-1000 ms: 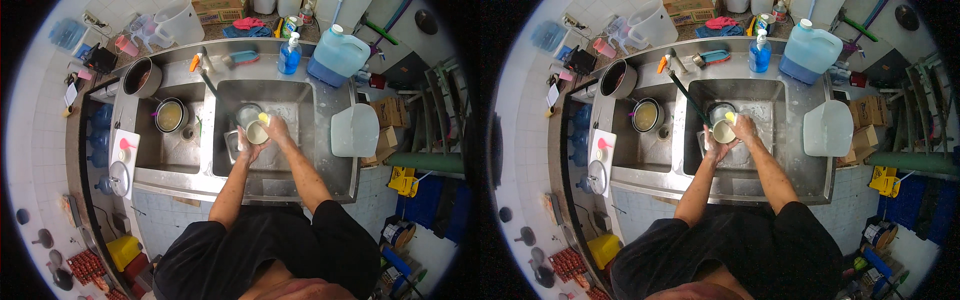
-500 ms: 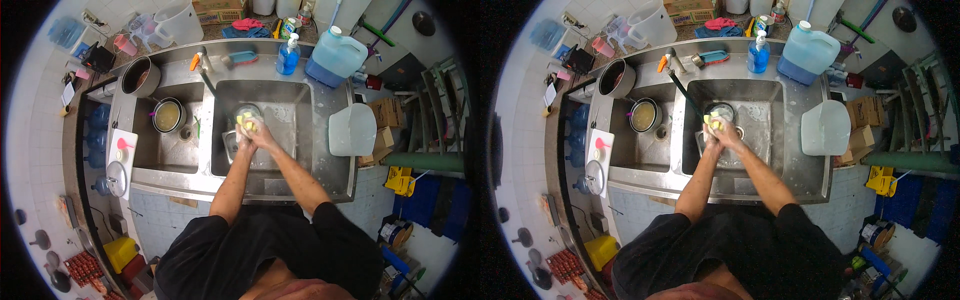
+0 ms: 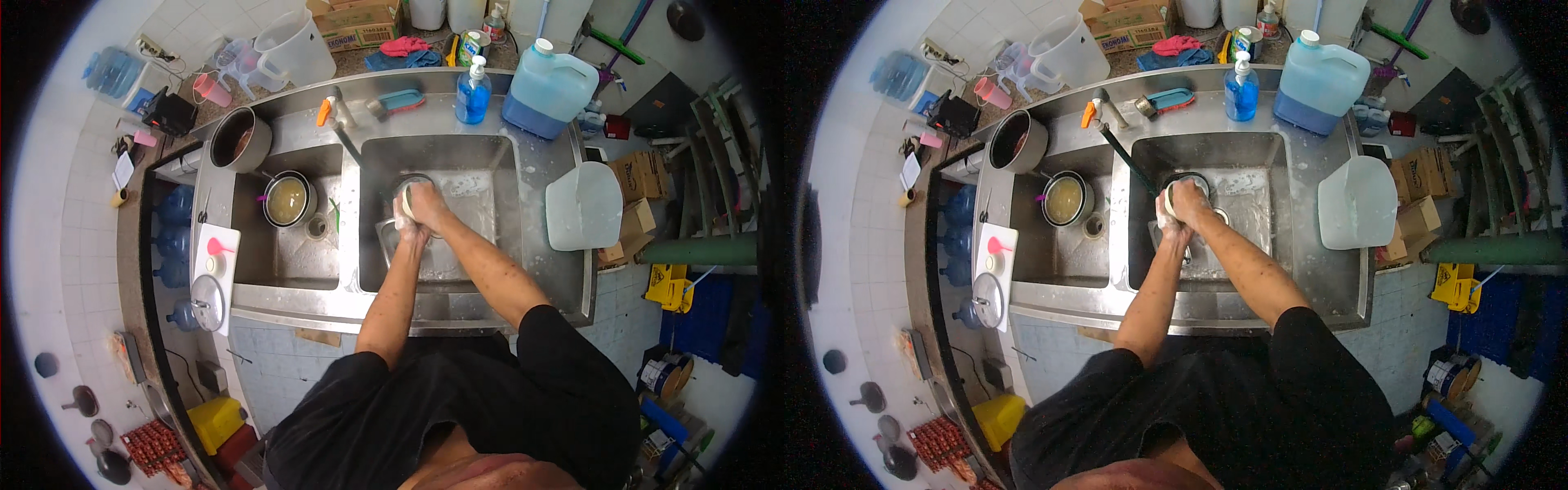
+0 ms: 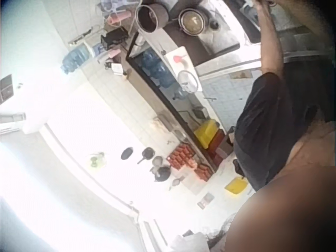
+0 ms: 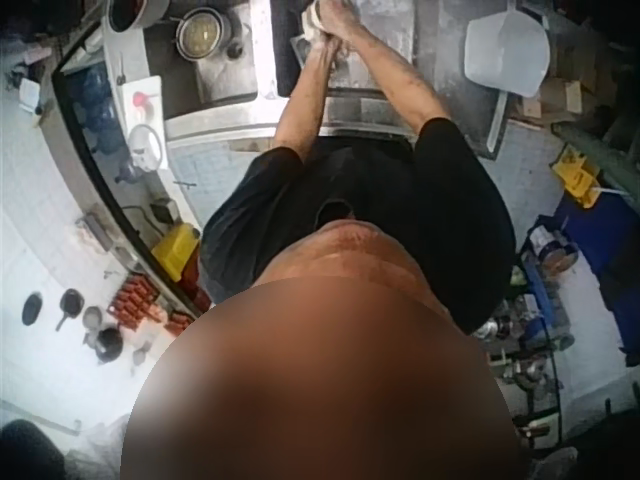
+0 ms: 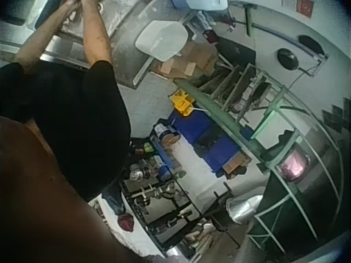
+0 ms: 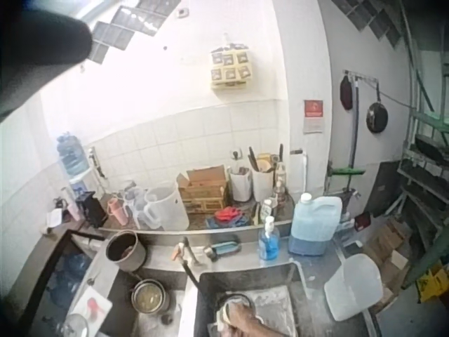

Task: The person washes a plate, a pot, and several bowls by hand with a sponge and soapy water in a sink, then rinses them and places the plate on a rack.

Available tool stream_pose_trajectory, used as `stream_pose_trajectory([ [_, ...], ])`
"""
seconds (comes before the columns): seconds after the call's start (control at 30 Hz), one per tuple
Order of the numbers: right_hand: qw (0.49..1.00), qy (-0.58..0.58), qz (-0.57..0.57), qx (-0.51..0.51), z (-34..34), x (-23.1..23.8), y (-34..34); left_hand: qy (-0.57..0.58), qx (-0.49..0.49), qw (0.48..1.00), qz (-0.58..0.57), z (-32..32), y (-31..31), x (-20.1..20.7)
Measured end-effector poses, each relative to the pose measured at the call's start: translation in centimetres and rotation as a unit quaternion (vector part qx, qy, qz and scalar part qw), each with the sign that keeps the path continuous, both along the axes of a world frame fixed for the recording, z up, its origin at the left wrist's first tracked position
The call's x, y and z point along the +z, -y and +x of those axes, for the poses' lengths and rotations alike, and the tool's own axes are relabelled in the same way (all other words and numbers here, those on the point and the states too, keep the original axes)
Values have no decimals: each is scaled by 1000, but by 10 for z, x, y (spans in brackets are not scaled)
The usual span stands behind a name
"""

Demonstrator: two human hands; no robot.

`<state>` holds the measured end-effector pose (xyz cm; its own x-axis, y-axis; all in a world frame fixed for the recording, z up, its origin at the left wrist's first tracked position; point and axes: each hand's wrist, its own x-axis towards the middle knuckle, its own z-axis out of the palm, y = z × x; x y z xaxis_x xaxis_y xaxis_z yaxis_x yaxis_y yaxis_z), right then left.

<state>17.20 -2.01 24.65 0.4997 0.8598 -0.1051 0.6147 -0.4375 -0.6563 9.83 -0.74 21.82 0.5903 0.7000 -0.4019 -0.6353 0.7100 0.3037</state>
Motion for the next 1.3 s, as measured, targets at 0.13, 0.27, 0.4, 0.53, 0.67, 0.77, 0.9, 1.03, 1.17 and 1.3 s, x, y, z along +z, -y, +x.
stream_pose_trajectory([
  [0.13, 878, -474, 38, -62, 9, -38, -4, 41, -13, 998, 34, 7, -4, 1],
  [0.27, 835, -477, 225, -155, -20, -16, -2, 59, -18, 998, 31, 3, -18, 15],
  [0.4, 970, 105, 40, 215, 19, 10, 11, -16, -63, 998, 27, 0, -23, 13],
  [0.53, 925, 269, 161, 215, 29, 30, 16, 39, -30, 999, 2, 15, -12, 44],
  [0.67, 955, -148, 233, -103, -21, 35, 8, 57, -5, 998, 14, -1, -16, 22],
  [0.77, 914, -379, 148, 3, -5, 4, 18, 74, -43, 996, 4, -13, -17, 29],
  [0.9, 949, 71, 155, 267, 11, 9, 29, 6, -57, 996, -69, -12, 10, 23],
  [1.03, 940, 229, 218, 128, -13, 1, 23, -16, -11, 998, -63, -14, 13, 1],
  [1.17, 997, -54, -18, 53, -12, -50, 7, -16, -10, 1000, 7, -18, 5, -47],
  [1.3, 645, -763, 29, -7, -5, -39, 41, -5, -32, 999, 37, -50, -14, -62],
])
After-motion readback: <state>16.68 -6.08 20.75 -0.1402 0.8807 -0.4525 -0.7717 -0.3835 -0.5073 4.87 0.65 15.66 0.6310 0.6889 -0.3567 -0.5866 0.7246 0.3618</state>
